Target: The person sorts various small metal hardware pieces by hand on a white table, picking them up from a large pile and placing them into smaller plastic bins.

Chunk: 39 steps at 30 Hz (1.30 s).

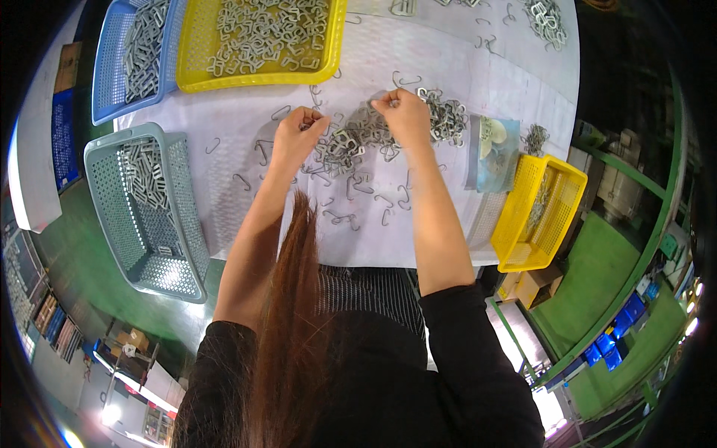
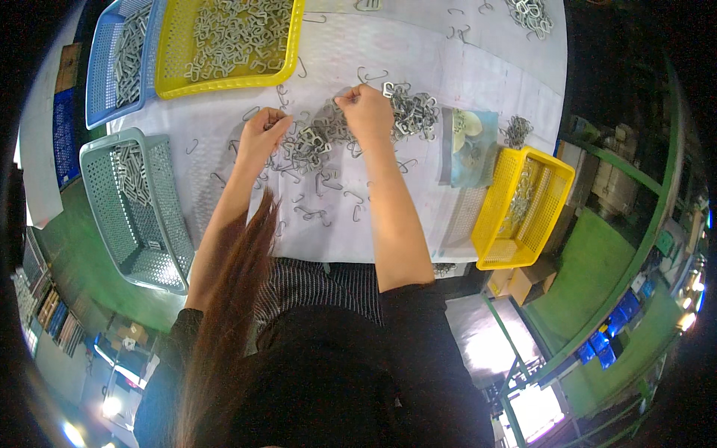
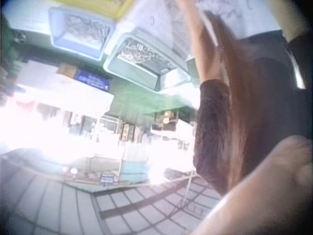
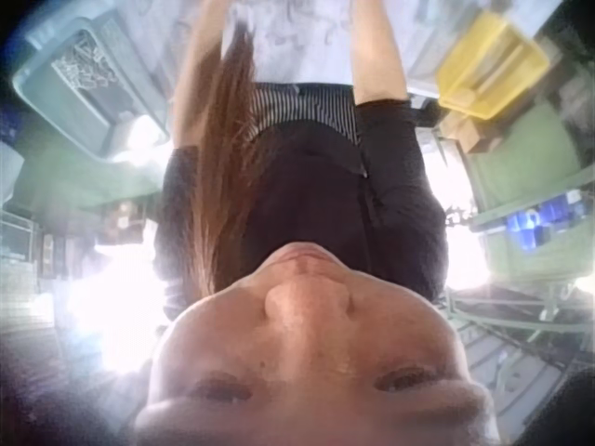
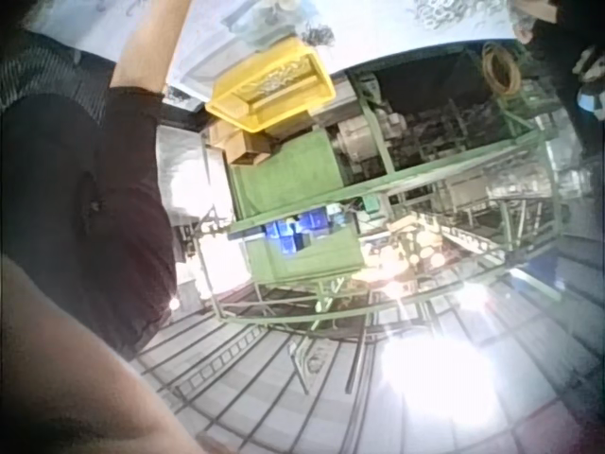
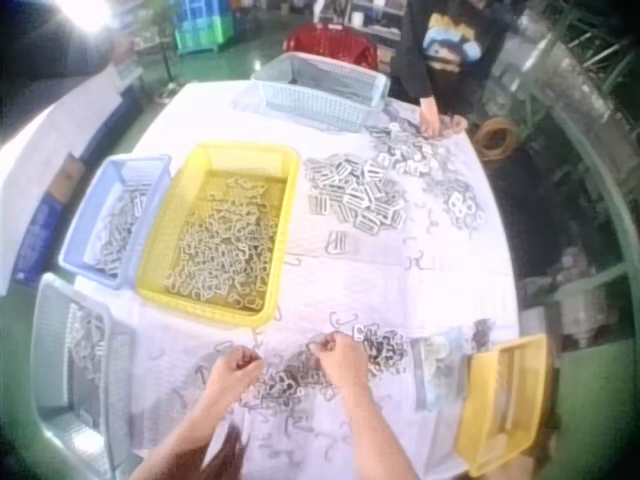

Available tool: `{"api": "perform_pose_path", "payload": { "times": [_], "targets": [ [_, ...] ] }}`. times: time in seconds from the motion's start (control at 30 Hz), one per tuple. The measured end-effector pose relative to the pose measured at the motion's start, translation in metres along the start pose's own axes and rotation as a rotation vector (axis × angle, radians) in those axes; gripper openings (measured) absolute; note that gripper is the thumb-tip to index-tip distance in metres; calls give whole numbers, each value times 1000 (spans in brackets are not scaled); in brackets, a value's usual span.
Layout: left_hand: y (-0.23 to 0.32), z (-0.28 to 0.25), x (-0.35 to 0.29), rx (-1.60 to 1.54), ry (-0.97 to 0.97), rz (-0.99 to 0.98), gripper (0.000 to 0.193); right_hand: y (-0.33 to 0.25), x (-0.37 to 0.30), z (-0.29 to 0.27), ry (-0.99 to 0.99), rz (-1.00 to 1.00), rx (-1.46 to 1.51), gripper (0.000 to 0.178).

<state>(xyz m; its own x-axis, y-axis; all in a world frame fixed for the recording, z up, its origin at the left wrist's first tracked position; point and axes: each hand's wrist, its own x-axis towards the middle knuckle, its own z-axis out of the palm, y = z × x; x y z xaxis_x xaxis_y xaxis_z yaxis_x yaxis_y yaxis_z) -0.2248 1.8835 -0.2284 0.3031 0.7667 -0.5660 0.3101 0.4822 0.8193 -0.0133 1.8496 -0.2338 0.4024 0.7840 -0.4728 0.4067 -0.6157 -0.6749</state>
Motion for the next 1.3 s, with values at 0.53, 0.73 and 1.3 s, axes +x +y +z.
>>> {"api": "perform_pose_path", "payload": {
  "times": [0.53, 0.73, 1.3],
  "targets": [
    [4, 4, 10, 5, -214, 58, 19, 13, -15, -33, -367, 177, 1004, 22],
    [24, -1, 4, -538, -285, -208, 12, -1, -18, -32, -408, 147, 834, 18],
    [-6, 36, 23, 657, -48, 362, 21, 1, -24, -53, -311, 71, 1412, 15]
  ]
}}
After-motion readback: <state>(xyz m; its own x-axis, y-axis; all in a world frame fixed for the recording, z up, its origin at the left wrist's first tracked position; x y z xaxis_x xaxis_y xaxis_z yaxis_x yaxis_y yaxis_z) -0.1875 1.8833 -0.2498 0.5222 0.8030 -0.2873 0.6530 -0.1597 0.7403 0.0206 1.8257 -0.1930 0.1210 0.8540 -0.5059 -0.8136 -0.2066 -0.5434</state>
